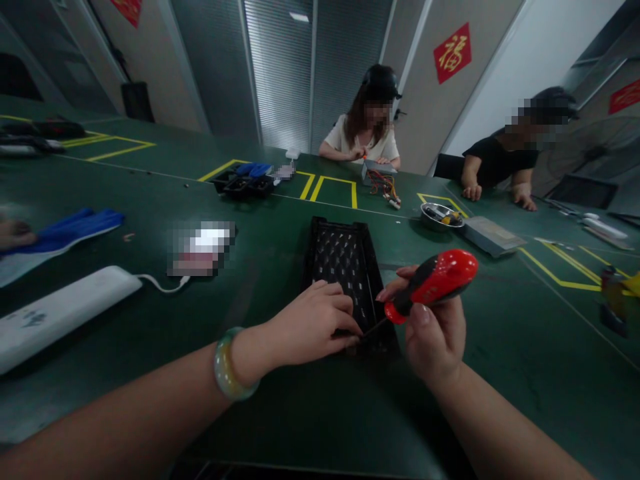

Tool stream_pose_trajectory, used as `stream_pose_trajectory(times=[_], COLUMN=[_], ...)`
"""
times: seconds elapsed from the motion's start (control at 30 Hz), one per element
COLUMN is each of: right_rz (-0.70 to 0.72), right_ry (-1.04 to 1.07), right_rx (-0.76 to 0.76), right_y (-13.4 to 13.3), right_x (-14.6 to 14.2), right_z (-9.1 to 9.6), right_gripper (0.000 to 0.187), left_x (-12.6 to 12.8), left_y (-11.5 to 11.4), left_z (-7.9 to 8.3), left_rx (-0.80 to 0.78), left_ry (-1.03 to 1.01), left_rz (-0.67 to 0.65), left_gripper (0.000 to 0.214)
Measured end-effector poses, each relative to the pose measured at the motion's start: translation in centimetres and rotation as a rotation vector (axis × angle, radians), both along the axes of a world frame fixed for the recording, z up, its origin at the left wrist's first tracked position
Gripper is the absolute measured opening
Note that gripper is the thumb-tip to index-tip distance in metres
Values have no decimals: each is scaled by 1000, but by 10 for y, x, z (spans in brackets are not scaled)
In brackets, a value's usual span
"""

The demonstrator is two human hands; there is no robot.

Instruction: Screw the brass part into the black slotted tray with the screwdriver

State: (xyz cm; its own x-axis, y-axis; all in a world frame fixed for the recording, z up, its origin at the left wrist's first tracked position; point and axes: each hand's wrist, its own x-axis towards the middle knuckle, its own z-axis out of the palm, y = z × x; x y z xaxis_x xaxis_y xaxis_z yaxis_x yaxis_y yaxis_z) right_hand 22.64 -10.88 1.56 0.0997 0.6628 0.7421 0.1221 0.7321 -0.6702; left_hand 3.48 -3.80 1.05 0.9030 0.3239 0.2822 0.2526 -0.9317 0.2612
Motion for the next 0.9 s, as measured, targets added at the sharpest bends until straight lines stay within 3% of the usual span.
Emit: stream_pose_trajectory(times=[0.2,0.43,0.63,0.83,0.9], right_rz=[73,51,14,-6,-28], right_ry=[12,60,66,90,59], right_rx=[-67,-32,-89,-53,-69], right_y=[0,2,2,4,2], right_x=[-3,-5,-5,-4,-4], right_z=[3,6,10,11,12], right_gripper=[33,17,35,19,23], left_x=[1,1,1,1,1], left_y=[0,0,0,0,0], left_z=[1,2,2,0,0], left_rx=[-7,-20,-29,-37,-42], left_ry=[10,7,14,11,9], left_rz=[-1,3,-1,11,13], left_gripper=[14,15,14,14,14])
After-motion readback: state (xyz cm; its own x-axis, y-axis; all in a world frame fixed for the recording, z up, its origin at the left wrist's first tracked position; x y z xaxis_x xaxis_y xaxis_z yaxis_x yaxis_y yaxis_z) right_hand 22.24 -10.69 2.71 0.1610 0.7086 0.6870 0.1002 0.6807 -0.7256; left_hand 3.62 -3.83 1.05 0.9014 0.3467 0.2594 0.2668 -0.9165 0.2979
